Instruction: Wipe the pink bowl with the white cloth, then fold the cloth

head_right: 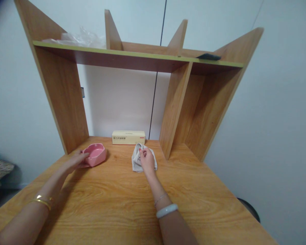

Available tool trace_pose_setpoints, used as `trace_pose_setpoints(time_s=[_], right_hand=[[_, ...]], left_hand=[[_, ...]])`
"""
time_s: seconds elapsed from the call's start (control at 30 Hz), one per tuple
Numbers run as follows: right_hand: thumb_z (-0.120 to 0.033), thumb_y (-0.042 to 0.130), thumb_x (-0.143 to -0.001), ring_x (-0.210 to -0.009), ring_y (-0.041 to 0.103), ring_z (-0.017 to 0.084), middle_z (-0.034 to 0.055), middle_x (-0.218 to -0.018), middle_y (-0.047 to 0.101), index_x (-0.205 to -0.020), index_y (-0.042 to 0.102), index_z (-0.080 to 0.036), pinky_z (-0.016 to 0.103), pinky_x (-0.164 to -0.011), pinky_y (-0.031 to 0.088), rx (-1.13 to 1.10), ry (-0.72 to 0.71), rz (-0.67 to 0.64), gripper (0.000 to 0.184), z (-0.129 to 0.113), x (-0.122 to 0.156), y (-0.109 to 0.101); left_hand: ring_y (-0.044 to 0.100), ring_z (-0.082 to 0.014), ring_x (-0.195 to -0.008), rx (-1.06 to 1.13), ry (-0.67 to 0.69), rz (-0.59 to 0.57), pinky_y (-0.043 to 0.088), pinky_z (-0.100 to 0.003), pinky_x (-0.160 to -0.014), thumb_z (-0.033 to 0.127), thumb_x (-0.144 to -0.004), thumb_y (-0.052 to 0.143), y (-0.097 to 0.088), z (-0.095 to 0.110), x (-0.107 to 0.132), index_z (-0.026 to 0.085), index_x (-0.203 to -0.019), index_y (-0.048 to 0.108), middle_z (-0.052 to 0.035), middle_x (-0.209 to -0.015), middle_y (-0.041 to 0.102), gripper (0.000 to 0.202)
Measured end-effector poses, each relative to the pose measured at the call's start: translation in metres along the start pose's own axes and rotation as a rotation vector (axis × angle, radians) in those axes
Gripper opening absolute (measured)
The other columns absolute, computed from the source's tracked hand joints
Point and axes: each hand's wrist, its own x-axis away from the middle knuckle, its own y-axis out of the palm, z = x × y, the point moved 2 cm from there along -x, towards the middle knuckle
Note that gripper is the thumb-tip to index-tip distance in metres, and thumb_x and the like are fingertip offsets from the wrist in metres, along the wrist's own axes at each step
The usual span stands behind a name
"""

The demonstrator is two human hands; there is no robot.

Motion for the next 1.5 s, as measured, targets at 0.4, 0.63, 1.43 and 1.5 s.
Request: trace_pose_setpoints(time_s=[0.4,0.63,1.43,1.5], right_hand=[[-0.035,0.038,-0.082,-0.07,0.048,0.014,0.0032,-0.078,0.051,-0.081,0.053,-0.019,0.024,-0.067,0.04,-0.172,-0.207,0.009,0.022,-0.035,0.026,0.01],[-0.03,0.049,-0.075,-0.074,0.052,0.016,0.0066,-0.088,0.055,-0.105,0.049,-0.017,0.028,-0.068,0.042,-0.082,-0.145,-0.054,0.033,-0.032,0.027,0.021],[-0.031,0.045,-0.078,-0.082,0.06,0.024,0.0093,-0.089,0.064,-0.129,0.031,-0.019,0.03,-0.07,0.039,0.399,-0.112,-0.087,0.055,-0.035,0.025,0.002],[-0.031,0.045,-0.078,-0.086,0.059,0.024,0.0092,-0.092,0.063,-0.131,0.028,-0.02,0.03,-0.072,0.039,0.391,-0.17,-0.071,0.056,-0.036,0.025,0.0]], left_hand=[[0.053,-0.013,-0.044,-0.017,0.133,-0.345,0.039,-0.022,-0.044,0.025,-0.066,0.052,0.078,-0.006,0.033,0.015,-0.105,0.048,0.0007,-0.053,0.057,0.04],[0.06,-0.0196,-0.071,-0.062,0.386,-0.28,0.046,-0.031,-0.067,0.037,-0.069,0.048,0.072,-0.002,0.045,0.011,-0.102,0.055,-0.0082,-0.079,0.065,0.042],[0.055,-0.0267,-0.096,-0.473,0.556,-0.295,0.041,-0.035,-0.079,0.026,-0.063,0.055,0.084,0.01,0.079,0.023,-0.133,0.027,-0.0087,-0.114,0.056,0.076],[0.055,-0.0264,-0.098,-0.475,0.596,-0.31,0.041,-0.034,-0.08,0.024,-0.063,0.054,0.082,0.013,0.082,0.023,-0.134,0.027,-0.0082,-0.117,0.055,0.076]])
